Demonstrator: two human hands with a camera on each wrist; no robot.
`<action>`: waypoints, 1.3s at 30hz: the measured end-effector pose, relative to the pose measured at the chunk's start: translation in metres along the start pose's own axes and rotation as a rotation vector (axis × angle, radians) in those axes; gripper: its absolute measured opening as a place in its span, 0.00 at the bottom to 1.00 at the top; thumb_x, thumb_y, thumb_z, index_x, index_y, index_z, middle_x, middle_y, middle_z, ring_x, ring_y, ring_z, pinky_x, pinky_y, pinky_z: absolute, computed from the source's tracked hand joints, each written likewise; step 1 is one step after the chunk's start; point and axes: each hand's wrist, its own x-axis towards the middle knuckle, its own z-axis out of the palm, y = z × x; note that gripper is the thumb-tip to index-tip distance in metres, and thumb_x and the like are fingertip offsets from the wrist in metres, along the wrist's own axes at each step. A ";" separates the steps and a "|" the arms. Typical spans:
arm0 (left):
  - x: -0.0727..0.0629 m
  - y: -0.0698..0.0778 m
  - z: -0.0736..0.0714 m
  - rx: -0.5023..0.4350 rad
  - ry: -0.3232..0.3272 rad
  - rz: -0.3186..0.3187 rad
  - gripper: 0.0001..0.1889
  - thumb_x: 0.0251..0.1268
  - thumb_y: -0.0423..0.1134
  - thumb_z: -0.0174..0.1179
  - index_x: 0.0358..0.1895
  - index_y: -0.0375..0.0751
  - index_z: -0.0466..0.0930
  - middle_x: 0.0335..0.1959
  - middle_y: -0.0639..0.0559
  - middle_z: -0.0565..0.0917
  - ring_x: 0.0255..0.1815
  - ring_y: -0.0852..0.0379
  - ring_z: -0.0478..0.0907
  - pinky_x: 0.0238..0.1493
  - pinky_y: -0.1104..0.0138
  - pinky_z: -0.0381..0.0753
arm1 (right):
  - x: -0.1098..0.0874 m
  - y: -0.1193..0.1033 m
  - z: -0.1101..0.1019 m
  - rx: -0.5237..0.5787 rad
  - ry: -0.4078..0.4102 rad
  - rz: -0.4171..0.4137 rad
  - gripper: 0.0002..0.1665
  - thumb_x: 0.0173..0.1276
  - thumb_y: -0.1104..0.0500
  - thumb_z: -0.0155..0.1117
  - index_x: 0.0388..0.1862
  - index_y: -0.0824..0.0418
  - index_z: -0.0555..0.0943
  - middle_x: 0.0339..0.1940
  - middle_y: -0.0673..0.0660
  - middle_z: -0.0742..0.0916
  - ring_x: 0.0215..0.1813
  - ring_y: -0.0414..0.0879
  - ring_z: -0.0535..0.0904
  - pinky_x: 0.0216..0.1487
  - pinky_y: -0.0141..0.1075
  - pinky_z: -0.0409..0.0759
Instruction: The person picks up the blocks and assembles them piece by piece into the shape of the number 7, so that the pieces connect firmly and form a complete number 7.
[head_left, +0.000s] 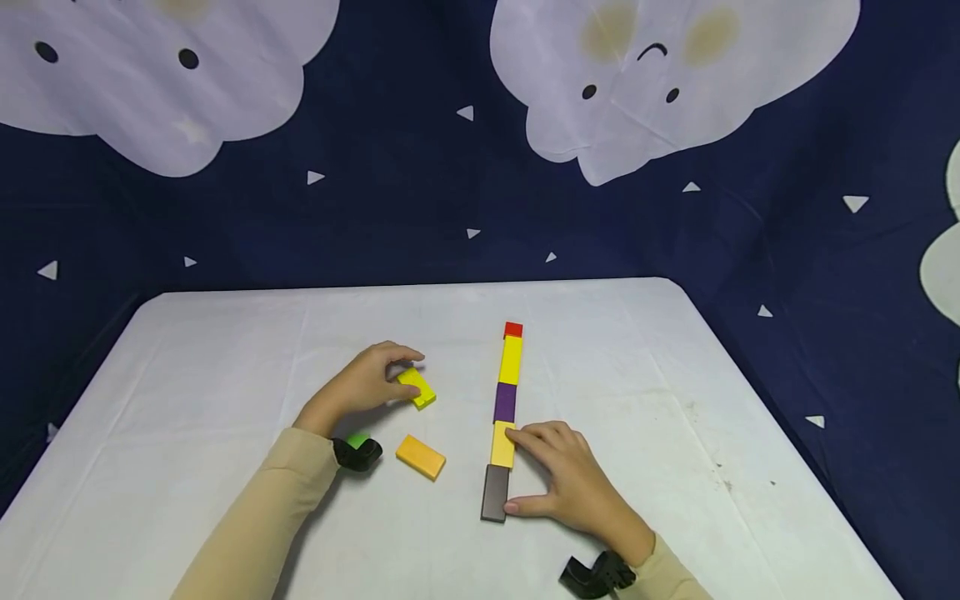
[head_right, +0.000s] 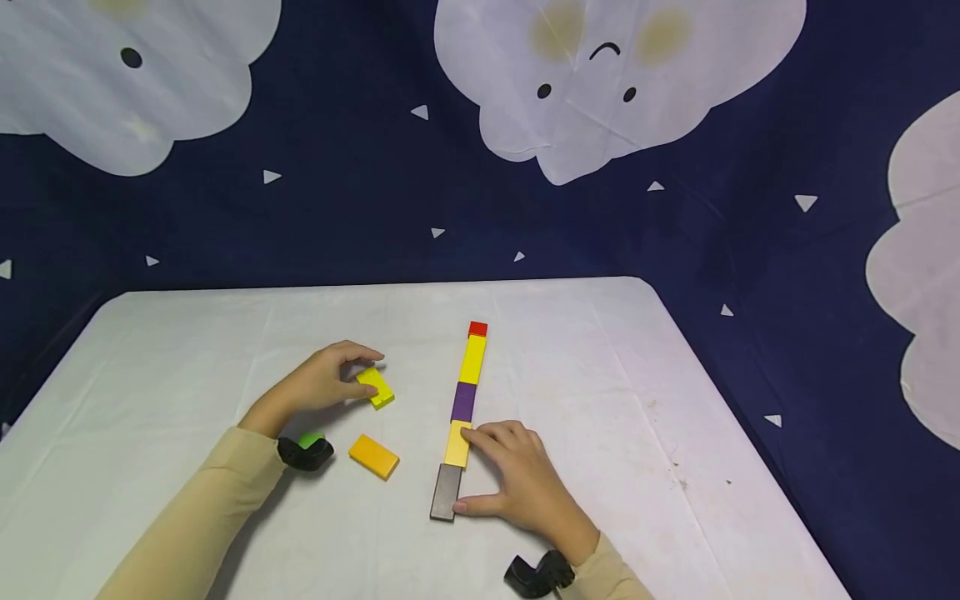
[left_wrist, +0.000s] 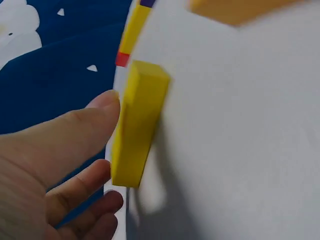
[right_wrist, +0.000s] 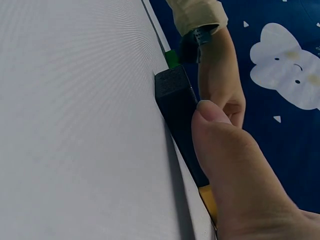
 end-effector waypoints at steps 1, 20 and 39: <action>0.000 -0.002 0.001 0.015 -0.001 0.007 0.28 0.58 0.40 0.72 0.63 0.42 0.78 0.62 0.42 0.78 0.63 0.43 0.74 0.67 0.48 0.72 | 0.000 0.000 0.000 0.000 0.001 0.000 0.55 0.46 0.19 0.66 0.72 0.41 0.71 0.60 0.40 0.79 0.61 0.38 0.69 0.60 0.44 0.68; 0.002 0.001 0.008 0.117 0.049 -0.040 0.24 0.52 0.45 0.76 0.51 0.38 0.82 0.44 0.48 0.83 0.44 0.53 0.76 0.52 0.57 0.78 | 0.000 -0.001 -0.001 -0.006 -0.001 -0.004 0.55 0.47 0.20 0.66 0.71 0.43 0.71 0.60 0.42 0.79 0.62 0.39 0.70 0.61 0.46 0.68; 0.000 0.007 0.012 0.231 0.082 0.014 0.19 0.57 0.45 0.72 0.51 0.44 0.85 0.45 0.54 0.86 0.45 0.54 0.76 0.54 0.57 0.76 | 0.000 -0.003 -0.002 -0.003 -0.013 0.010 0.55 0.46 0.19 0.65 0.71 0.42 0.72 0.61 0.42 0.79 0.62 0.40 0.70 0.62 0.47 0.68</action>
